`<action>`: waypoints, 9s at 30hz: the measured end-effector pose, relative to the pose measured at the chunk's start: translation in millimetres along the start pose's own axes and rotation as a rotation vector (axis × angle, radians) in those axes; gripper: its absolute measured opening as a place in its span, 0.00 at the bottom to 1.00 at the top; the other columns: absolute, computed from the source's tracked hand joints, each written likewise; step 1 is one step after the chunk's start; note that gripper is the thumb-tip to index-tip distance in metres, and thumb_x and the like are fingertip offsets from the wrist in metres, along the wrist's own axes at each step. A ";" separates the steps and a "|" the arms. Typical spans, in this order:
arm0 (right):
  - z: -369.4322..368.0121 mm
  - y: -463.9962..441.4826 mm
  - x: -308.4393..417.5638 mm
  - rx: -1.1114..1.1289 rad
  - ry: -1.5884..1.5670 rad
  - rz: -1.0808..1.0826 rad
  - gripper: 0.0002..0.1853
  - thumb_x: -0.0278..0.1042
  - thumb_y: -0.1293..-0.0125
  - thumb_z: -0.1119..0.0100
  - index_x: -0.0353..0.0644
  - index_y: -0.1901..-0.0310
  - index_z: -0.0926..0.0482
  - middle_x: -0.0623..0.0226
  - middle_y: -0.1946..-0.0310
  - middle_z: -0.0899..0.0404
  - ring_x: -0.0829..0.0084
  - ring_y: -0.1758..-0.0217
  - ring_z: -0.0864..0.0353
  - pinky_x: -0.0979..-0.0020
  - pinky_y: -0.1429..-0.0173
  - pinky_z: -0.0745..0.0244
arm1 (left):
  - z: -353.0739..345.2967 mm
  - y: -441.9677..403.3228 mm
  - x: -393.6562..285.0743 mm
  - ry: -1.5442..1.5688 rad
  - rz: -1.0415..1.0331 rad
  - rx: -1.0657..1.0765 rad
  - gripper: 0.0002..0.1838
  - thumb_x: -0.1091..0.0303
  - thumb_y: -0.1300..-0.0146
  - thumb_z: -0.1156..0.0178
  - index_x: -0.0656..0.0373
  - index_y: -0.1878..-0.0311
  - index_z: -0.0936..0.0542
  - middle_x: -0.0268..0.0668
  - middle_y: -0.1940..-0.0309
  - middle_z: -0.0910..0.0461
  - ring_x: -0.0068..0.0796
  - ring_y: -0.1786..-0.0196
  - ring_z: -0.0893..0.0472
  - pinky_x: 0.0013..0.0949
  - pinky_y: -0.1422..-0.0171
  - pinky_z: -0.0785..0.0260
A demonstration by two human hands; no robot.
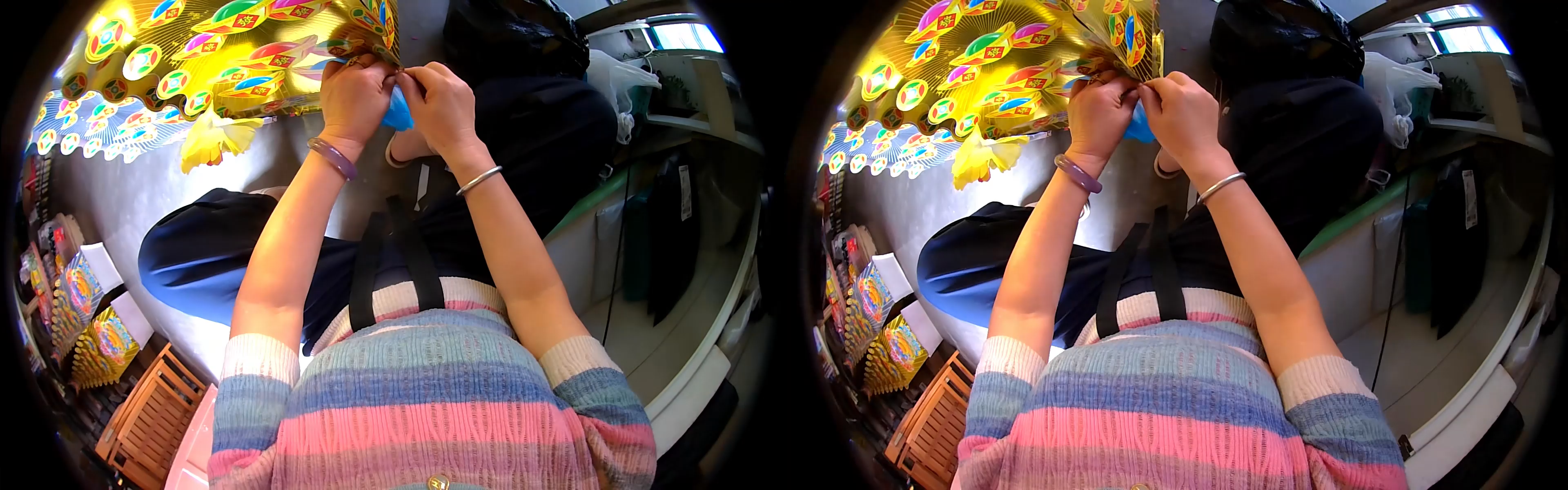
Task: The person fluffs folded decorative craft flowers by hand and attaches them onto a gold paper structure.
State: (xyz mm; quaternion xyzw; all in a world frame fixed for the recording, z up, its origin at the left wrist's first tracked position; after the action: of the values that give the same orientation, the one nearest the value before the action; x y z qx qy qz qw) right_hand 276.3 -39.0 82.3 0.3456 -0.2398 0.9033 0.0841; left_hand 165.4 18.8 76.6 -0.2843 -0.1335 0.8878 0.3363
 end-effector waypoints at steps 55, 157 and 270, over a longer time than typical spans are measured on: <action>-50.0 37.7 -54.7 0.231 -1.406 -1.315 0.16 0.30 0.45 0.35 0.29 0.57 0.22 0.62 0.64 0.21 0.72 0.64 0.22 0.71 0.58 0.26 | -80.2 36.5 31.9 2.026 1.030 0.255 0.17 0.70 0.43 0.39 0.61 0.50 0.26 0.40 0.59 0.22 0.33 0.57 0.21 0.33 0.51 0.27; -12.6 16.9 -14.0 -0.106 -0.336 -0.205 0.11 0.25 0.50 0.37 0.38 0.62 0.19 0.57 0.66 0.20 0.59 0.62 0.19 0.68 0.57 0.26 | -80.9 28.9 45.8 1.620 1.218 -0.004 0.10 0.73 0.47 0.37 0.61 0.60 0.21 0.35 0.68 0.19 0.27 0.67 0.21 0.29 0.61 0.28; -7.3 14.7 -47.4 -0.005 -0.702 -0.353 0.19 0.27 0.44 0.37 0.36 0.50 0.25 0.68 0.57 0.24 0.79 0.57 0.26 0.79 0.52 0.31 | -0.1 69.6 27.8 1.190 0.871 0.012 0.11 0.74 0.44 0.44 0.67 0.59 0.19 0.35 0.68 0.21 0.23 0.62 0.23 0.25 0.54 0.32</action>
State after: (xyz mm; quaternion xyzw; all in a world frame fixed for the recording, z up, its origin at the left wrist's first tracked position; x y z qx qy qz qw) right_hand 302.8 -47.6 40.5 0.6694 -0.1930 0.7012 0.1518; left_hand 112.2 -13.9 35.2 -0.7432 0.2014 0.6373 -0.0298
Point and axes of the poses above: each hand's wrist, its own y-axis away from the middle knuckle, its own z-axis out of the back of the hand, x = y × z, the point moved 5 cm from there along -y, towards the middle knuckle
